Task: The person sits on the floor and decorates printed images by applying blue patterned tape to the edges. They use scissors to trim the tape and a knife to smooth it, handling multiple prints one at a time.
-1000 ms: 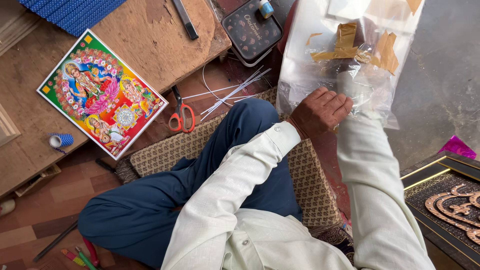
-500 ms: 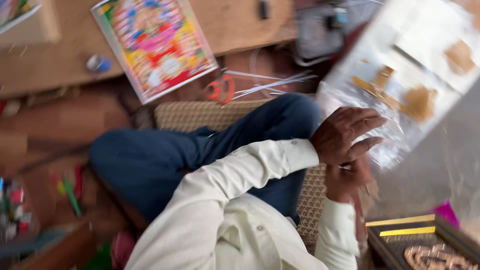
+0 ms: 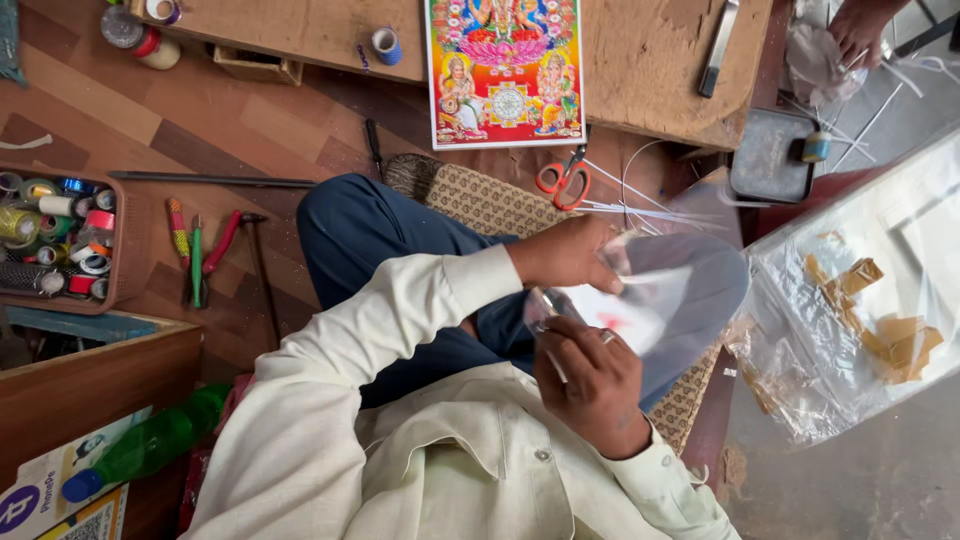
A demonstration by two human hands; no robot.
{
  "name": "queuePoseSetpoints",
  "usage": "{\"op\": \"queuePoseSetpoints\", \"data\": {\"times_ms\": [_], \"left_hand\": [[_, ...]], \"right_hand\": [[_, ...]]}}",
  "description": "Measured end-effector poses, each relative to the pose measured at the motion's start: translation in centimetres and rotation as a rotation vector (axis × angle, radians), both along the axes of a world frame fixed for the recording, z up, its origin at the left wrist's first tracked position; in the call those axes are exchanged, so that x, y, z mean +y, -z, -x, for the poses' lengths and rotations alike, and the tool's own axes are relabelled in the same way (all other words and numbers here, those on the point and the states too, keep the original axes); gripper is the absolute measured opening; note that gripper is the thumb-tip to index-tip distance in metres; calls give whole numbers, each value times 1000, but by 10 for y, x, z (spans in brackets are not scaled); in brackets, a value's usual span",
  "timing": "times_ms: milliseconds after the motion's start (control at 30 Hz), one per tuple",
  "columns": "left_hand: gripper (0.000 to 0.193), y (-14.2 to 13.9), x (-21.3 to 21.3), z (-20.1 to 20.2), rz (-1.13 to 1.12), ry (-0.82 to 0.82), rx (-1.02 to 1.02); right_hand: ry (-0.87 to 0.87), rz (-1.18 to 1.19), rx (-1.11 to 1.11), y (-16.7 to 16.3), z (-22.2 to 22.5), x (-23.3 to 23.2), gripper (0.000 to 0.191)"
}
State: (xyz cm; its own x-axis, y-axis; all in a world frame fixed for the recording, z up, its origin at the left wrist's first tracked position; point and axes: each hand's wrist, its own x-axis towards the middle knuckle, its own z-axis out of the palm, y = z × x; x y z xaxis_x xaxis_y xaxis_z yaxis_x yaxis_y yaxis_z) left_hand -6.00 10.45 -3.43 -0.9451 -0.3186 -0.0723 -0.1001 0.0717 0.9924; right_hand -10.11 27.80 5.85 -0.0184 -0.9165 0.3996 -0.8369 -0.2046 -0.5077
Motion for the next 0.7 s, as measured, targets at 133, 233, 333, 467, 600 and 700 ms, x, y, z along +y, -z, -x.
{"op": "queuePoseSetpoints", "data": {"times_ms": [133, 233, 333, 467, 600, 700], "left_hand": [[36, -11, -5, -26, 508, -333, 60], [43, -28, -34, -43, 468, -562, 413], [43, -35, -81, -59, -165, -576, 383], [35, -10, -143, -74, -209, -689, 414], [37, 33, -194, -74, 129, -1013, 271], [47, 57, -222, -71, 472, -1139, 172]], "right_hand": [[97, 152, -190, 10, -1, -11, 37], [416, 339, -90, 29, 17, -29, 51], [433, 208, -626, 55, 49, -59, 49], [373, -74, -1205, 89, 99, -106, 29], [271, -138, -1075, 119, 126, -169, 17], [339, -204, -961, 140, 127, -217, 17]]}}
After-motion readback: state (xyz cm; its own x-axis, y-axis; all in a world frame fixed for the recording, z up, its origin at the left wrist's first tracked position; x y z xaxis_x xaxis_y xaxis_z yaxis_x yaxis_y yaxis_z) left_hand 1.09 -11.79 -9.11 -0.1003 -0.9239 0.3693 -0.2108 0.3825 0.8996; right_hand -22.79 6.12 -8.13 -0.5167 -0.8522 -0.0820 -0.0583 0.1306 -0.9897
